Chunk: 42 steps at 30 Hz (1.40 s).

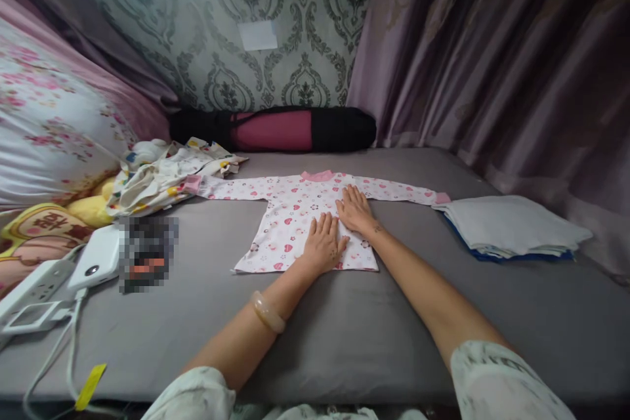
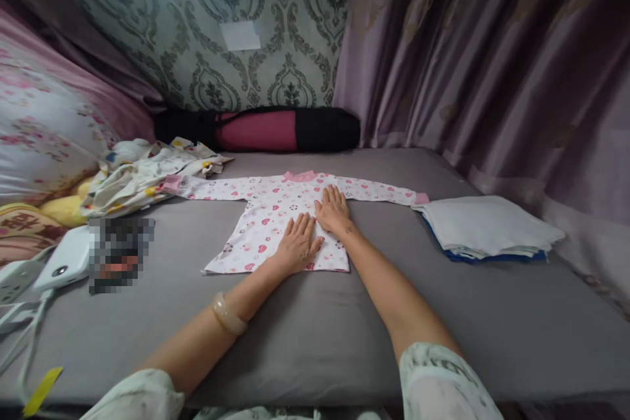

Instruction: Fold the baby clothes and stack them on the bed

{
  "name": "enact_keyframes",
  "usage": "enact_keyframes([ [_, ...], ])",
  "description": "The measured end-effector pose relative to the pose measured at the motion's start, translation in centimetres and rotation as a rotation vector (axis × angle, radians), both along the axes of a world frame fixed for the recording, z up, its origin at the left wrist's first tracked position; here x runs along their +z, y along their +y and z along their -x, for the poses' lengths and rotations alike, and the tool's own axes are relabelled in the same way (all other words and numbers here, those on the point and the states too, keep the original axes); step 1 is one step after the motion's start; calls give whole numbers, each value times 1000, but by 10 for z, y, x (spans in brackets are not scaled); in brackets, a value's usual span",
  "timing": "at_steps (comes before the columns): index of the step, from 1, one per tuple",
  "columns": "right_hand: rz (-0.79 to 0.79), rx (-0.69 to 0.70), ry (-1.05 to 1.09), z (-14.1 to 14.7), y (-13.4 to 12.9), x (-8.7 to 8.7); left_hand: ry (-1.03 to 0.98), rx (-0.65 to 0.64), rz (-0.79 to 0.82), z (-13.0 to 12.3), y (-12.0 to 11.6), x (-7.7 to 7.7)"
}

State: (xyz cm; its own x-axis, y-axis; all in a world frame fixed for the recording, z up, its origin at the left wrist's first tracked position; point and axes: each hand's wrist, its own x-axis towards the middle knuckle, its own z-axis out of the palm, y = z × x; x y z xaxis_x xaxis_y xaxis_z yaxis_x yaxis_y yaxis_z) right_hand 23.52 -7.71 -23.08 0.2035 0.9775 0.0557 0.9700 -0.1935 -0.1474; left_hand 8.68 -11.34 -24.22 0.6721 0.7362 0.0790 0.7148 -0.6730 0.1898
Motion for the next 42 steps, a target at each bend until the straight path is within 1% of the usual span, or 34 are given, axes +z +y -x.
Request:
enact_keyframes([
  [2,27,-5,-13,-4,1,-7,5,-4,-21,1,-2,-6],
  [5,48,-9,-29,-6,1,-14,-8,-4,-46,2,-2,-8],
  [7,60,-5,-37,-7,2,-14,-14,-3,-40,2,-2,-7],
  [10,61,12,-50,-8,9,-6,-25,-4,-10,1,-2,-3],
  [12,38,-1,-57,-8,20,1,-54,26,-18,2,-1,2],
  [14,7,-23,-51,-10,35,6,-89,86,-64,5,1,5],
  [17,9,-30,-27,-14,59,3,-116,186,-123,11,7,6],
  [20,53,-42,-7,-18,74,-9,-106,247,-75,18,13,0],
  [23,80,-53,12,-22,78,-15,-91,266,-15,20,15,-4],
  [25,107,-54,23,-22,79,-12,-77,275,3,19,14,-4],
  [28,138,-74,21,-16,82,0,-53,284,32,17,13,-1],
  [29,123,-80,10,-13,84,4,-50,284,39,17,12,-1],
  [31,55,-51,-19,-4,88,6,-54,284,41,17,12,-1],
  [33,6,7,-31,4,93,2,-64,293,36,18,13,-2],
  [35,5,44,-25,9,98,-6,-65,304,34,18,13,-3],
  [38,15,43,-20,9,103,-15,-54,306,43,19,14,-4],
  [40,37,45,-16,7,105,-14,-47,304,54,19,14,-4],
  [42,82,26,-6,8,108,-8,-43,304,69,19,13,-2],
])
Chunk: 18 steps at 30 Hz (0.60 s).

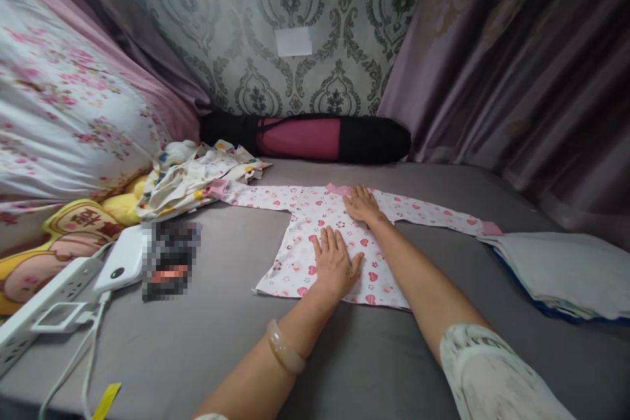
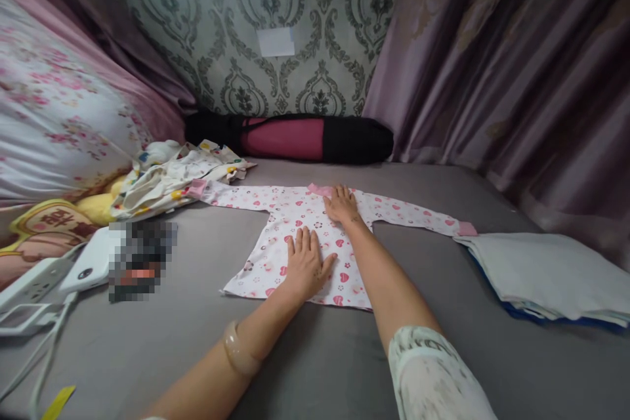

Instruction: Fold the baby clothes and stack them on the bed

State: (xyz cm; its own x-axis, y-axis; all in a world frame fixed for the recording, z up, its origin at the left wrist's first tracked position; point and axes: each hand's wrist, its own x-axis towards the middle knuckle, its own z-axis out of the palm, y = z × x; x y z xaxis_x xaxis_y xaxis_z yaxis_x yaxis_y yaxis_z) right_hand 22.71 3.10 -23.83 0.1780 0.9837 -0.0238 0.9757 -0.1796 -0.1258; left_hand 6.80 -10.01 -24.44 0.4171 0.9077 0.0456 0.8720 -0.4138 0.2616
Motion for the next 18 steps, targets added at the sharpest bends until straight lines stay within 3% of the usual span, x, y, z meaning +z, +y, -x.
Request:
enact_keyframes([
  [3,-34,-6,-30,13,3,11,-13,15,9,-1,-1,4],
  [6,-113,187,-43,34,6,12,-35,70,26,-3,-1,11],
  [9,-58,320,9,50,12,4,-51,132,48,-4,1,17],
  [14,-21,276,43,53,23,-9,-82,134,61,-3,3,16],
  [18,-12,278,51,50,26,-10,-180,137,24,-3,4,9],
])
